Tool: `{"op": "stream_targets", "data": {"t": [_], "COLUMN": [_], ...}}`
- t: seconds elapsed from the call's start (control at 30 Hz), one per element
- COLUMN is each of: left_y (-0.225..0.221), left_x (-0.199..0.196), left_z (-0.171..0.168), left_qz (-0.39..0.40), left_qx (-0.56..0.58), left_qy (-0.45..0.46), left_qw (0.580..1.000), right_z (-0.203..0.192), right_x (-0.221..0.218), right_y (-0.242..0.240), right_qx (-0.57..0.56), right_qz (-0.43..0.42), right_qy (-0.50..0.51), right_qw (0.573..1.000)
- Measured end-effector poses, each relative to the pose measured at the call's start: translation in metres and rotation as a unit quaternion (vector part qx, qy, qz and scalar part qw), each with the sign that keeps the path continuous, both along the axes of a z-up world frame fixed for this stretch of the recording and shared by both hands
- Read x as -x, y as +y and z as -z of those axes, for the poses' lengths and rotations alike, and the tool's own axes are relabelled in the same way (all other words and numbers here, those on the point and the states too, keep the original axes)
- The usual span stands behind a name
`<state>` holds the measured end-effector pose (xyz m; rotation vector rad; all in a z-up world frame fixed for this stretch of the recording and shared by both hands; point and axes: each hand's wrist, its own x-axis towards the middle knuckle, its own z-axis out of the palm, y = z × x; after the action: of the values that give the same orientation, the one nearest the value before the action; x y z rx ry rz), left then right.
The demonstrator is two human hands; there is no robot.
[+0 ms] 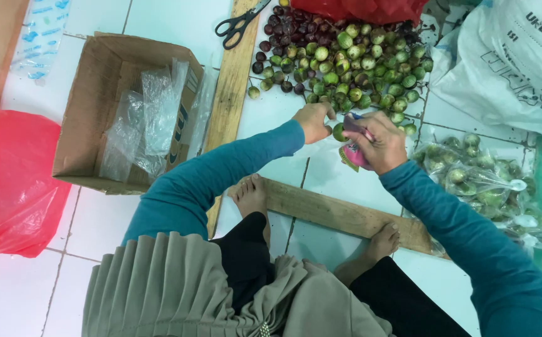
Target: Trimming stems of small fruits with a knife and placing them into plastic bags
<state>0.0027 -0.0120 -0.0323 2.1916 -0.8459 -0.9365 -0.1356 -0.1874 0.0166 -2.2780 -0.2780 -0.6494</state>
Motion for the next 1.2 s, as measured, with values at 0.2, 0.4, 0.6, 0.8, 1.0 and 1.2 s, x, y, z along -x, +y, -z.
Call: {"op": "stream_targets", "data": {"t": [0.2,0.4,0.6,0.8,1.0,1.2], "left_y": [0.003,0.005,0.011,0.023,0.024,0.023], "left_x": [-0.002,0.009,0.011,0.02,0.024,0.002], "left_z": [-0.001,-0.02,-0.029,-0.041,0.008,0.032], "left_qz": [-0.03,-0.077,-0.087,-0.136,-0.089,-0.104], "left_qx": [0.011,0.123,0.156,0.172,0.111,0.084], "left_qy": [0.101,0.104,0.122,0.223,0.225,0.179], "left_qw": [0.994,0.984,0.976,0.95,0.964,0.975], "right_z": [-0.004,0.017,0.051,0.068,0.062,0.138], "right_x": [0.001,0.001,-0.007,-0.006,0.001,-0.015], "right_y": [0.006,0.001,-0.024,-0.034,-0.013,-0.066], "right_qx": [0.176,0.186,0.044,-0.035,-0.1,-0.022], "right_qz": [0.067,0.06,0.063,0.12,0.032,0.064], "right_qy": [0.023,0.066,0.135,0.363,0.483,0.49], "right_qw": [0.982,0.978,0.988,0.923,0.869,0.869]}}
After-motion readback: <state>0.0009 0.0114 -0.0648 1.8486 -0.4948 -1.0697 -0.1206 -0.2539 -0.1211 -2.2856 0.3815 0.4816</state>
